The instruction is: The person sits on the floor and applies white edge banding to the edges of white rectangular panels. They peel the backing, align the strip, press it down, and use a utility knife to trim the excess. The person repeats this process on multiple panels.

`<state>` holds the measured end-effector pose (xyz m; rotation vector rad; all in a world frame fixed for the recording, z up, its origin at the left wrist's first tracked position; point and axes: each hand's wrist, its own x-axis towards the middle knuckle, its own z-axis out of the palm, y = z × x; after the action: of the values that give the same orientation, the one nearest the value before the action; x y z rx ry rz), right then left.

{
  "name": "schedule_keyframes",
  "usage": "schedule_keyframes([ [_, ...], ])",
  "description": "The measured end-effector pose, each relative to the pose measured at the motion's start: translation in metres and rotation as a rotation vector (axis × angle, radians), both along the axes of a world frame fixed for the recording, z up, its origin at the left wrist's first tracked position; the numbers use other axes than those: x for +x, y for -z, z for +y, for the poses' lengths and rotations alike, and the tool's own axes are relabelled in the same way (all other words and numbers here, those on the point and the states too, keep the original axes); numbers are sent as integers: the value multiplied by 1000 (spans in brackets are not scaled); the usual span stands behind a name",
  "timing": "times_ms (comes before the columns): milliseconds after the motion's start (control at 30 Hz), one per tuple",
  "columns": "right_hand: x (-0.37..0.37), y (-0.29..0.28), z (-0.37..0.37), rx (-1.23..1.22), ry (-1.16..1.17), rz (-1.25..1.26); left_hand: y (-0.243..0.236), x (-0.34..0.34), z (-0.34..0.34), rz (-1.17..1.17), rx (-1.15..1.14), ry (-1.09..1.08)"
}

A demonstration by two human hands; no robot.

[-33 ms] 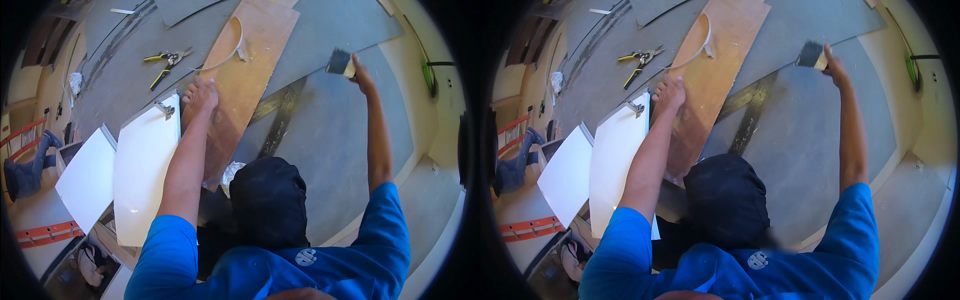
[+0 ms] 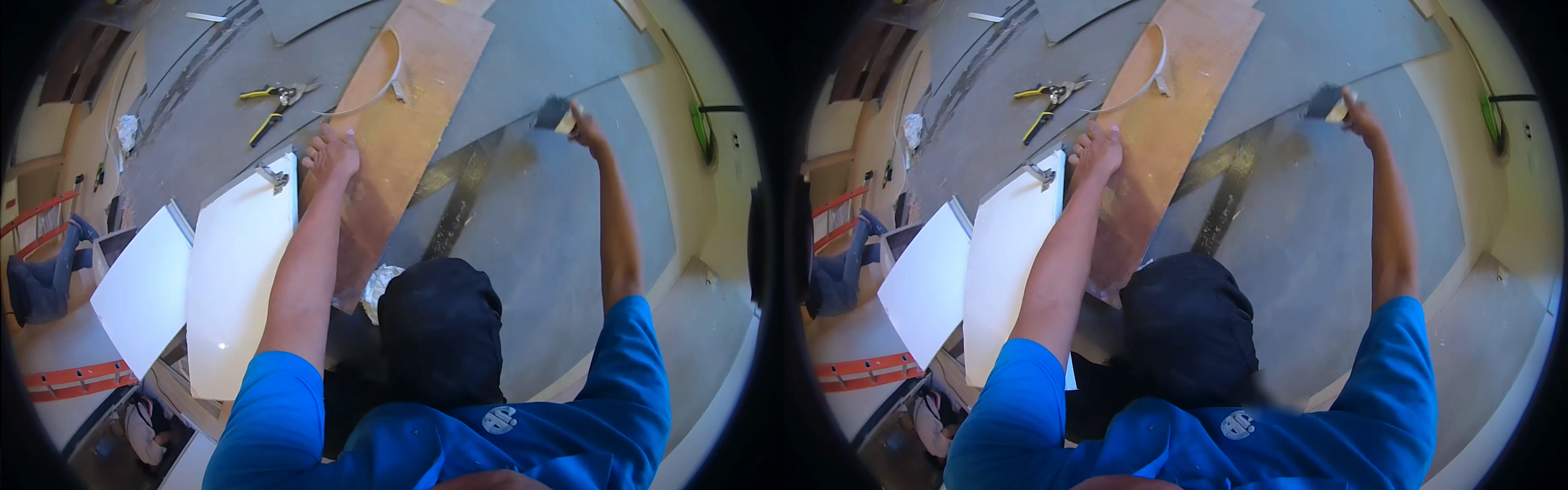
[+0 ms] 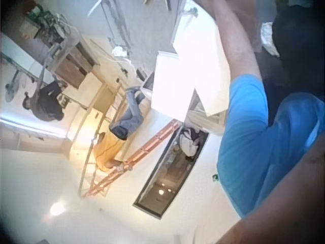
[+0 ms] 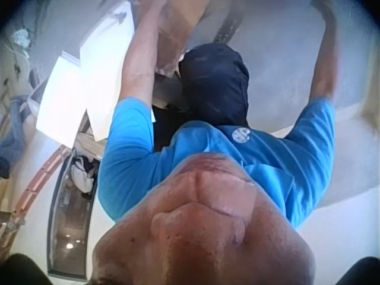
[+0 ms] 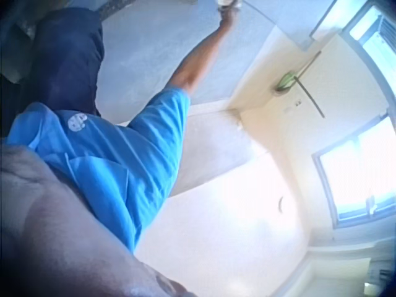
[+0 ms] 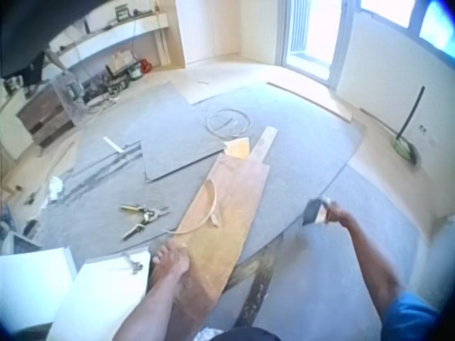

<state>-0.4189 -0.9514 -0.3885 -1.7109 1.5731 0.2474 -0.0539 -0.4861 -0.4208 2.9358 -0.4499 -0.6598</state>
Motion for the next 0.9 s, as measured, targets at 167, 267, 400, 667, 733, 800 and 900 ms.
schedule_keyframes([
  [167,168,28,122,-850,-604,-125,-20,21,13,183,57,-103],
  [267,276,17,248,-730,-945,-469,-22,31,12,219,107,-35],
  [400,329,13,310,-833,-843,-445,-23,29,6,224,155,1],
  [667,368,25,232,-439,-216,-237,-27,21,2,197,147,23],
  [733,379,25,221,-445,-338,-239,-26,22,2,193,142,19],
  [800,388,23,216,-446,-440,-213,-25,24,6,186,145,24],
  [900,399,30,210,-473,-483,-199,-27,25,4,174,153,40],
])
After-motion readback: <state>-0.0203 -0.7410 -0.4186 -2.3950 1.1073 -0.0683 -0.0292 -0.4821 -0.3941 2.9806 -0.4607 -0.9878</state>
